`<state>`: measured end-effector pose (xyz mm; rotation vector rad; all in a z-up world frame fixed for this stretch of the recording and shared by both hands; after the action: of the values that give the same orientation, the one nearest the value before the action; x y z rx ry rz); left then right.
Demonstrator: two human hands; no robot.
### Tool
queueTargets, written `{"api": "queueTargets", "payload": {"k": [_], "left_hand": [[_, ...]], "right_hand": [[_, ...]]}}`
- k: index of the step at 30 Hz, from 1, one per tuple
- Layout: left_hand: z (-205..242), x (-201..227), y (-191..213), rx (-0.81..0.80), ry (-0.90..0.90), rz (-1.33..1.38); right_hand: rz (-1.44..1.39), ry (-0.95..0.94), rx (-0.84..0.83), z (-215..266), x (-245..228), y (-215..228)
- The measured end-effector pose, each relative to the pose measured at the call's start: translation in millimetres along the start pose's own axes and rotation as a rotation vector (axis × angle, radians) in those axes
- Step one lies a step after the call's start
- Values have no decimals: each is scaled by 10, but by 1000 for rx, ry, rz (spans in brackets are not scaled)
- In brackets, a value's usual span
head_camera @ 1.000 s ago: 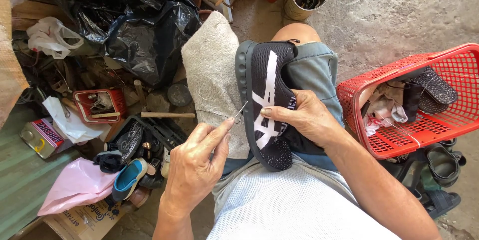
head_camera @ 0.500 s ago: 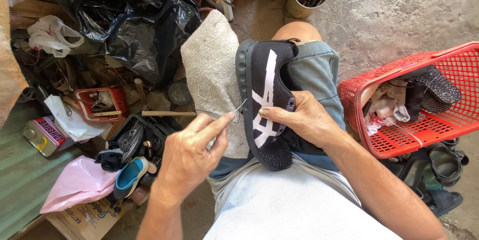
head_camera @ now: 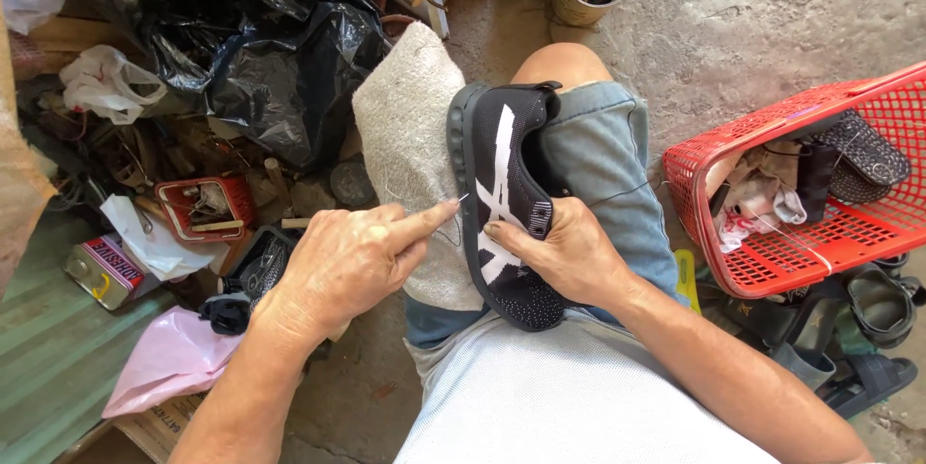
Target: A person is hand-sewing the sole of a black sneaker using a needle and thread, carefully stitching along the perimeter.
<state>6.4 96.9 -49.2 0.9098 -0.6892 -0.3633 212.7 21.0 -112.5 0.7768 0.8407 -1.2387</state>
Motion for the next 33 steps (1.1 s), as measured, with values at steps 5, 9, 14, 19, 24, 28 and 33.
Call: {"api": "queueTargets", "payload": {"k": [5,9,14,19,24,28,33], "left_hand": [[-68,23,107,71,-34,110],[-128,17,48,126,-75,85],[-170,41,-93,230,-115,20],[-139,74,25,344,-101,86],[44,87,-89,486,-101,-208],[52,125,-145,535,-59,-91],[33,142,-176,534,-24,8]], "right_hand": [[-197,-113,-9,-33,345,-43],[-212,-123,-11,-30,505,-48],[-208,-100,-44,-56,504,-34],[-82,-76,-112,-48,-5,164],[25,56,103,242,-466,996],[431,41,522,352,159,2108],[927,410,697,305,-139,1697]]}}
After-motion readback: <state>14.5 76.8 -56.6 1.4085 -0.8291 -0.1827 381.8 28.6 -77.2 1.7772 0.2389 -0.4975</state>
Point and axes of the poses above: each hand's wrist, its own z-axis away from the middle knuckle, its own y-axis out of the back of the hand, x = y × z, the point moved 4 cm from there along -z, towards the middle knuckle, and after that the axes turned 4 degrees about z, right-handed, at the moved point
